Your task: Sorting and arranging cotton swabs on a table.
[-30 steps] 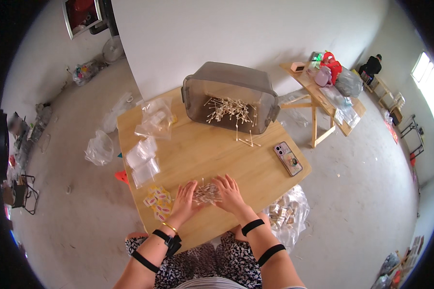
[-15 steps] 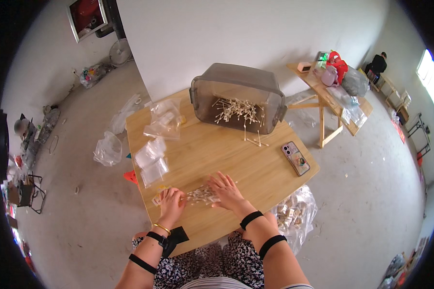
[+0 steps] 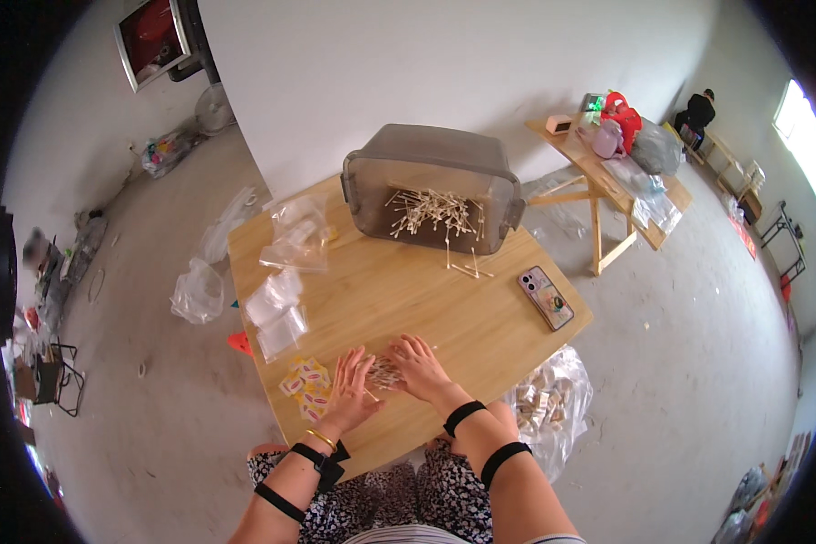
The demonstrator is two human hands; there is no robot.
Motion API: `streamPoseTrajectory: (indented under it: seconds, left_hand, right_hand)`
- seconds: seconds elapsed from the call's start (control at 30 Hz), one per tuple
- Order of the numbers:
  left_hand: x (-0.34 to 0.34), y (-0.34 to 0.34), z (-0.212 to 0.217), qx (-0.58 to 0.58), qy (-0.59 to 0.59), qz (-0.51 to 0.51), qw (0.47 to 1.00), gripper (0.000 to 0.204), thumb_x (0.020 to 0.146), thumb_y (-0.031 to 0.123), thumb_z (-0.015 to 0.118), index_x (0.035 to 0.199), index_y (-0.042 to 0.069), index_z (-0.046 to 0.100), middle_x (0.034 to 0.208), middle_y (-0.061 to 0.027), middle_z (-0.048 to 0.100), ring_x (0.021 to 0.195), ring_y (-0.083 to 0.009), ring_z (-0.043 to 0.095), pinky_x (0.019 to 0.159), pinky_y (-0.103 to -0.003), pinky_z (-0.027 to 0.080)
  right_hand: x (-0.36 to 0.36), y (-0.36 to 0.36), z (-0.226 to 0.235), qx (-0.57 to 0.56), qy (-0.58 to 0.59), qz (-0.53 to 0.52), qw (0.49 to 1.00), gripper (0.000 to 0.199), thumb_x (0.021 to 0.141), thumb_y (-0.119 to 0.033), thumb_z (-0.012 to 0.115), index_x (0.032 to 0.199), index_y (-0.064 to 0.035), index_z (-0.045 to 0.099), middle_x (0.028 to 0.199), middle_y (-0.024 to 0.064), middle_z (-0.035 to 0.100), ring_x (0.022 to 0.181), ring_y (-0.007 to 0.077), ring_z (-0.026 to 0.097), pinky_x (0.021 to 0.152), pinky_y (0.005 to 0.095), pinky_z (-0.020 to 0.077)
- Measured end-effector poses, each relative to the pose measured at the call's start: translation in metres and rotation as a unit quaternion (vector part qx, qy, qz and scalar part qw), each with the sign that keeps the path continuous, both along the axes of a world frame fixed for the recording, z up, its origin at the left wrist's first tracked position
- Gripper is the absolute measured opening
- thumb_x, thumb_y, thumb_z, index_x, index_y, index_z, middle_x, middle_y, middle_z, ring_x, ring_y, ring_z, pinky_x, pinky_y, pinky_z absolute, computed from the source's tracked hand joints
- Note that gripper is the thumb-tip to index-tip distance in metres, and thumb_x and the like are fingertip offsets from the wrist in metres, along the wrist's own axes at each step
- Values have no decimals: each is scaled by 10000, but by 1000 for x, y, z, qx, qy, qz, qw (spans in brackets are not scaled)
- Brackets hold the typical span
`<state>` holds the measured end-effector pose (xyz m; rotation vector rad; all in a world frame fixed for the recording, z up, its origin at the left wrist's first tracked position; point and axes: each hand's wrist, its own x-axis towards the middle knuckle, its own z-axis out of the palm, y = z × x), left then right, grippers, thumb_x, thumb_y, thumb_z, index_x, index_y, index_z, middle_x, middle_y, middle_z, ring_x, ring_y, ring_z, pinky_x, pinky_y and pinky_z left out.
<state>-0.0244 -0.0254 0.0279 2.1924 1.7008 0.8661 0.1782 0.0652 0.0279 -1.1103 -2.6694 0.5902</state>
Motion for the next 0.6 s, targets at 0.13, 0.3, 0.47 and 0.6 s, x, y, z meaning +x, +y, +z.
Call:
streamPoseTrajectory:
  seconds: [0.13, 0.3, 0.47, 0.6]
  left_hand:
    - [-24, 6, 1, -82, -15, -9, 996, 1100, 688, 366, 901, 1585, 134, 308, 1620, -149, 328, 1533, -381, 234, 1264, -548, 179]
    - [-40, 5, 1, -121, 22, -25, 992, 1117, 670, 396, 913, 1583, 137, 322, 1622, -140, 337, 1532, -331, 263, 1261, -539, 189]
    - [-12, 22, -2, -86, 11, -34, 996, 1055, 718, 323, 895, 1566, 65, 323, 1571, -167, 404, 1504, -345, 321, 1245, -544, 213]
    - [1, 24, -20, -95, 26, -19, 995, 972, 794, 343, 837, 1559, 39, 320, 1566, -168, 409, 1499, -350, 329, 1245, -554, 209]
  right_hand:
    - [-1, 3, 1, 22, -20, 9, 1000, 794, 753, -367, 843, 1432, -126, 510, 1491, 111, 454, 1493, 344, 289, 1254, 496, 217]
    - [6, 4, 3, 25, 18, 13, 999, 779, 732, -338, 853, 1393, -88, 523, 1455, 127, 461, 1477, 341, 311, 1248, 490, 234]
    - [-2, 7, 2, 17, 38, 20, 999, 705, 720, -297, 853, 1313, -67, 548, 1380, 146, 481, 1420, 353, 365, 1232, 479, 266]
    - [-11, 6, -1, 27, 6, 1, 1000, 706, 716, -323, 864, 1286, -66, 536, 1362, 153, 477, 1388, 373, 384, 1187, 485, 319]
